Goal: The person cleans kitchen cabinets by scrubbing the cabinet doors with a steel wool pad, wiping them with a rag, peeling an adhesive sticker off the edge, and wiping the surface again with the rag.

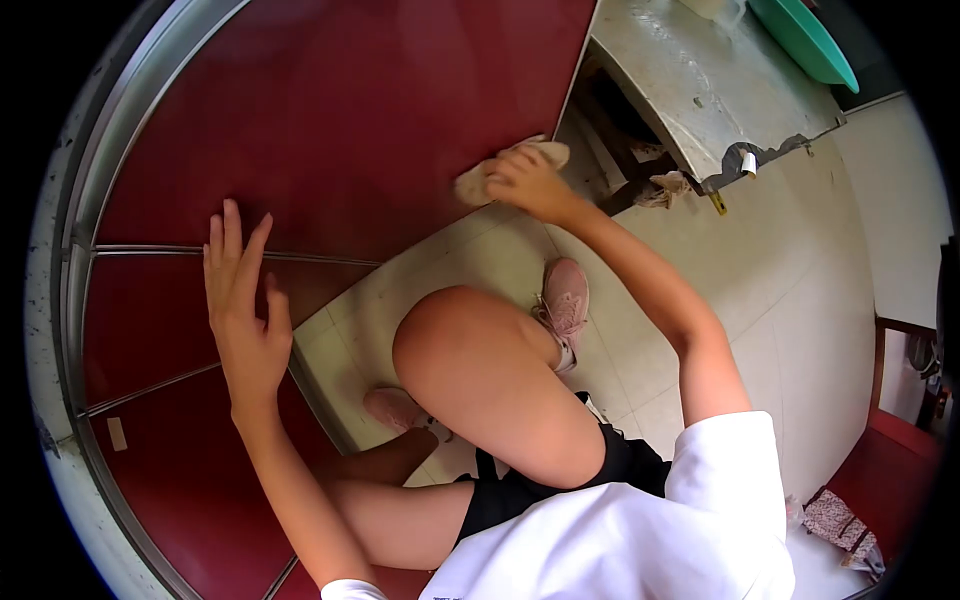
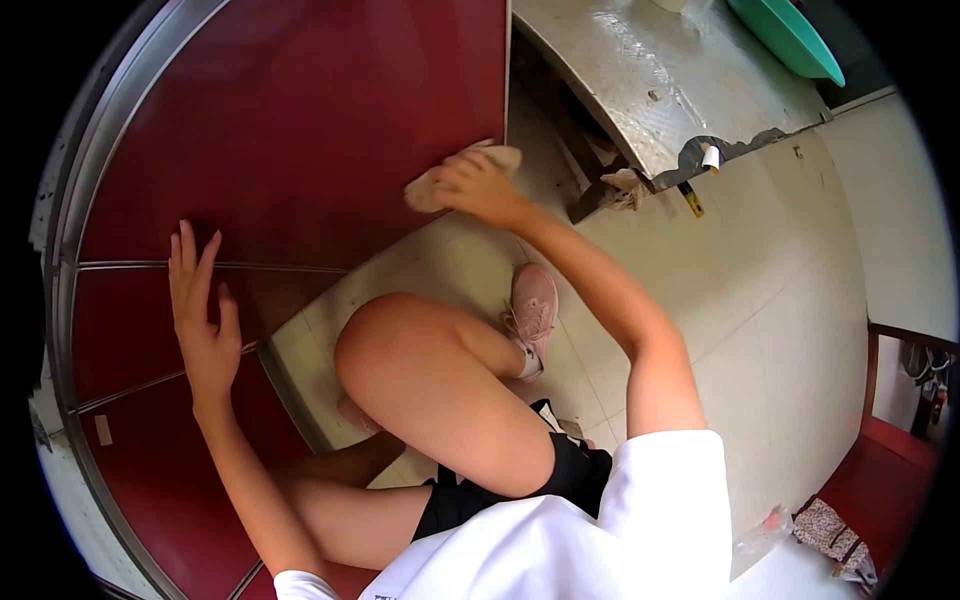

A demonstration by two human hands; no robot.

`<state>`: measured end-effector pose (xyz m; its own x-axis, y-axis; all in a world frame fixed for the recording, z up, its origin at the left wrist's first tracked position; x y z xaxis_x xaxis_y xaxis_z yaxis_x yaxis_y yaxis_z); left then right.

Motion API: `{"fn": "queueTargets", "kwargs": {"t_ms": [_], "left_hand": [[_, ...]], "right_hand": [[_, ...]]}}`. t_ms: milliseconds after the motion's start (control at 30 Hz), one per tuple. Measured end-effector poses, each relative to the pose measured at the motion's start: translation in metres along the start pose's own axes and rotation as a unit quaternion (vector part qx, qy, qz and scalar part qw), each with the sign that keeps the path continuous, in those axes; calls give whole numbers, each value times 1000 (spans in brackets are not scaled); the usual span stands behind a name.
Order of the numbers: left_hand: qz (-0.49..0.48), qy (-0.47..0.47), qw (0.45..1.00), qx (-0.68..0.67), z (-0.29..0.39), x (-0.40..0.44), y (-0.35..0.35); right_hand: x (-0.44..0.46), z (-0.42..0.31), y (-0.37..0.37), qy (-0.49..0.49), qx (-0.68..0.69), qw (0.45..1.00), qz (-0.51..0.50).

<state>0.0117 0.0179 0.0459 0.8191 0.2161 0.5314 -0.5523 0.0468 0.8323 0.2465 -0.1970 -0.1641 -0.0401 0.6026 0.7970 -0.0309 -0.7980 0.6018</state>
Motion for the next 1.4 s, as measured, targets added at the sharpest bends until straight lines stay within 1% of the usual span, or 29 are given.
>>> {"fn": "queueTargets", "kwargs": {"t_ms": [67, 100, 167, 200, 233, 267, 333, 367, 467, 567, 633, 700, 733, 800, 867, 900, 933, 967, 1033, 1100, 1133, 1200, 1267, 1367, 1400], "left_hand": [[-8, -1, 1000, 14, 1, 2, 1], [-6, -4, 1000, 15, 0, 3, 0], [-6, -9, 1000, 23, 1, 2, -2], [-12, -18, 1000, 21, 1, 2, -3], [-8, -20, 999, 29, 0, 1, -3], [-7, -20, 999, 36, -1, 0, -5], [-11, -26, 999, 36, -1, -1, -7], [-6, -26, 999, 39, -3, 0, -7], [-11, -18, 999, 29, -3, -1, -7], [-9, -31, 999, 23, -6, -2, -9], [-12, -28, 999, 31, -7, -5, -11], [-10, -33, 999, 39, -7, -3, -16], [-12, -36, 998, 44, -5, -3, -17], [-4, -40, 998, 47, -3, -5, -13], [-12, -46, 998, 38, -5, -3, -13], [-24, -24, 998, 46, -5, -3, -11], [-6, -19, 999, 37, -4, 0, -12], [-12, -24, 999, 39, -3, 0, -9], [-17, -26, 999, 40, 0, -2, -2], [-30, -20, 999, 18, 5, 2, 4], [-26, -11, 999, 18, 6, 3, 5], [-29, -24, 999, 15, 8, 1, 7], [-30, -1, 1000, 7, 11, 1, 9], [-30, -2, 1000, 0, 21, 3, 13], [-18, 4, 1000, -4, 21, 4, 15]], "right_hand": [[-3, 16, 23, -80, -51, 994, -55], [14, 21, 34, -81, -53, 994, -52], [65, 25, 74, -106, 3, 992, 68], [90, 28, 90, -75, -22, 985, 151], [120, 24, 114, -80, -68, 972, 211], [150, 31, 132, -70, -97, 943, 309], [184, 48, 146, -177, -122, 933, 290], [203, 67, 154, -97, -146, 908, 380], [195, 48, 131, -91, -144, 856, 488], [143, 34, 81, -197, -154, 863, 439], [85, 30, 42, -266, -145, 877, 372], [17, 25, 1, -336, -111, 874, 334], [-15, 19, -15, -390, -95, 864, 303], [-57, 9, -38, -488, -13, 827, 278], [-42, 20, -19, -498, 39, 817, 290], [-7, 20, 0, -452, 21, 835, 313], [30, 10, 19, -413, 7, 848, 331], [62, 1, 37, -383, -4, 857, 346], [131, 19, 80, -311, -85, 863, 389], [186, 32, 121, -287, -91, 854, 425], [197, 39, 125, -282, -85, 858, 421], [206, 39, 131, -250, -132, 844, 455], [188, 37, 120, -248, -123, 858, 433], [141, 37, 89, -276, -96, 866, 406], [133, 34, 83, -264, -95, 871, 404]]}}
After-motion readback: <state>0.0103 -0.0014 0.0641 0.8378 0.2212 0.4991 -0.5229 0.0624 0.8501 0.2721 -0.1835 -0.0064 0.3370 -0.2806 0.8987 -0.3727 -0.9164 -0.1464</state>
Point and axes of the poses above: each hand's wrist, its own x-axis towards the middle knuckle, its own y-axis out of the back of the hand, z = x × y, the point moved 3 cm from there along x, towards the middle knuckle, and after that the axes turned 11 degrees about z, right-handed, at the moved point
